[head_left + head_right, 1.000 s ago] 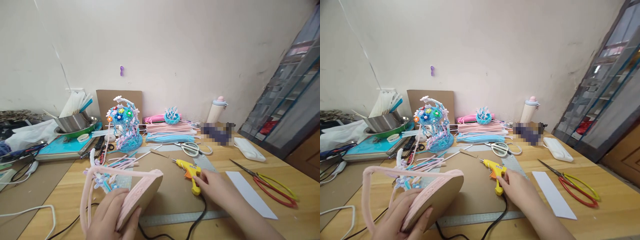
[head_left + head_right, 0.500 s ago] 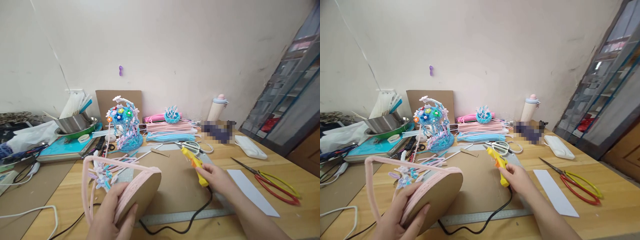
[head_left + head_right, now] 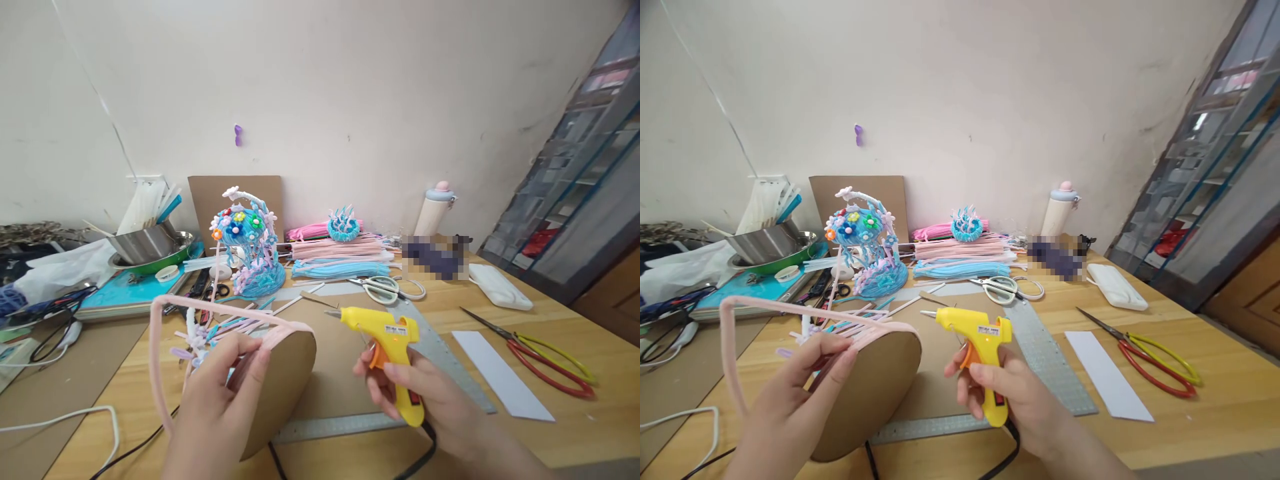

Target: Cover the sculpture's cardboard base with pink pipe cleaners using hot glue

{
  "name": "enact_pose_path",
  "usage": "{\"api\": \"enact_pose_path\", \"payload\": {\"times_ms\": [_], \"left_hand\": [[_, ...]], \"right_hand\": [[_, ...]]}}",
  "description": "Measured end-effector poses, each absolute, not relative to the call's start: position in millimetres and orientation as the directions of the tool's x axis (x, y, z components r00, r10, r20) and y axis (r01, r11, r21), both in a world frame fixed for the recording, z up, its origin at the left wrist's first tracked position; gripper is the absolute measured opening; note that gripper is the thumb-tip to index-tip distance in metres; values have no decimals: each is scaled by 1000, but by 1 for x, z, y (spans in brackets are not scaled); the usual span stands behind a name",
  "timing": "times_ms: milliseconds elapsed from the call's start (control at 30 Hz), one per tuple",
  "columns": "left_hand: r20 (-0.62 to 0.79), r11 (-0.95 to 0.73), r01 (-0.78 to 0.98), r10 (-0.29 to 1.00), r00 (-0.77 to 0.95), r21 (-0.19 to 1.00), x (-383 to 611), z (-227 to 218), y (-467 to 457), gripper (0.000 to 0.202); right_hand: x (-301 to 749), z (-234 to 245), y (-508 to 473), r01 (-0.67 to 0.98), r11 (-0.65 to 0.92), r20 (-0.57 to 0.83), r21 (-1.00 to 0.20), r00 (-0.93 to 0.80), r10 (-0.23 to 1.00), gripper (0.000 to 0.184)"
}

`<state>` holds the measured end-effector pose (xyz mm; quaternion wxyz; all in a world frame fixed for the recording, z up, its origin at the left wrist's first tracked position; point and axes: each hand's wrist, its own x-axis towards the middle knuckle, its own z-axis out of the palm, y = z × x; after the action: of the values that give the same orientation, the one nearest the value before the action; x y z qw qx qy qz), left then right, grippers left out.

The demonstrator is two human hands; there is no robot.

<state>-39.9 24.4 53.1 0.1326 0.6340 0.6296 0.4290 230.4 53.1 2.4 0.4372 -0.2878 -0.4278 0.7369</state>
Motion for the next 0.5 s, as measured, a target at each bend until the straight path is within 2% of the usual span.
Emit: {"api": "enact_pose_path", "payload": {"times_ms": [133, 300, 500], "left_hand": [[415, -224, 681, 900, -129, 697, -46, 50, 29, 27], [423, -231, 682, 897, -127, 694, -49, 48, 27, 27], [424, -207, 693, 892, -156, 690, -51, 41, 27, 30]], "right_hand": [[219, 3, 48, -307, -147, 8, -940, -451, 893, 38], [208, 2, 45, -112, -82, -30, -990, -406, 913, 62], [204, -11, 45, -129, -92, -37, -987, -383, 923, 53]]}}
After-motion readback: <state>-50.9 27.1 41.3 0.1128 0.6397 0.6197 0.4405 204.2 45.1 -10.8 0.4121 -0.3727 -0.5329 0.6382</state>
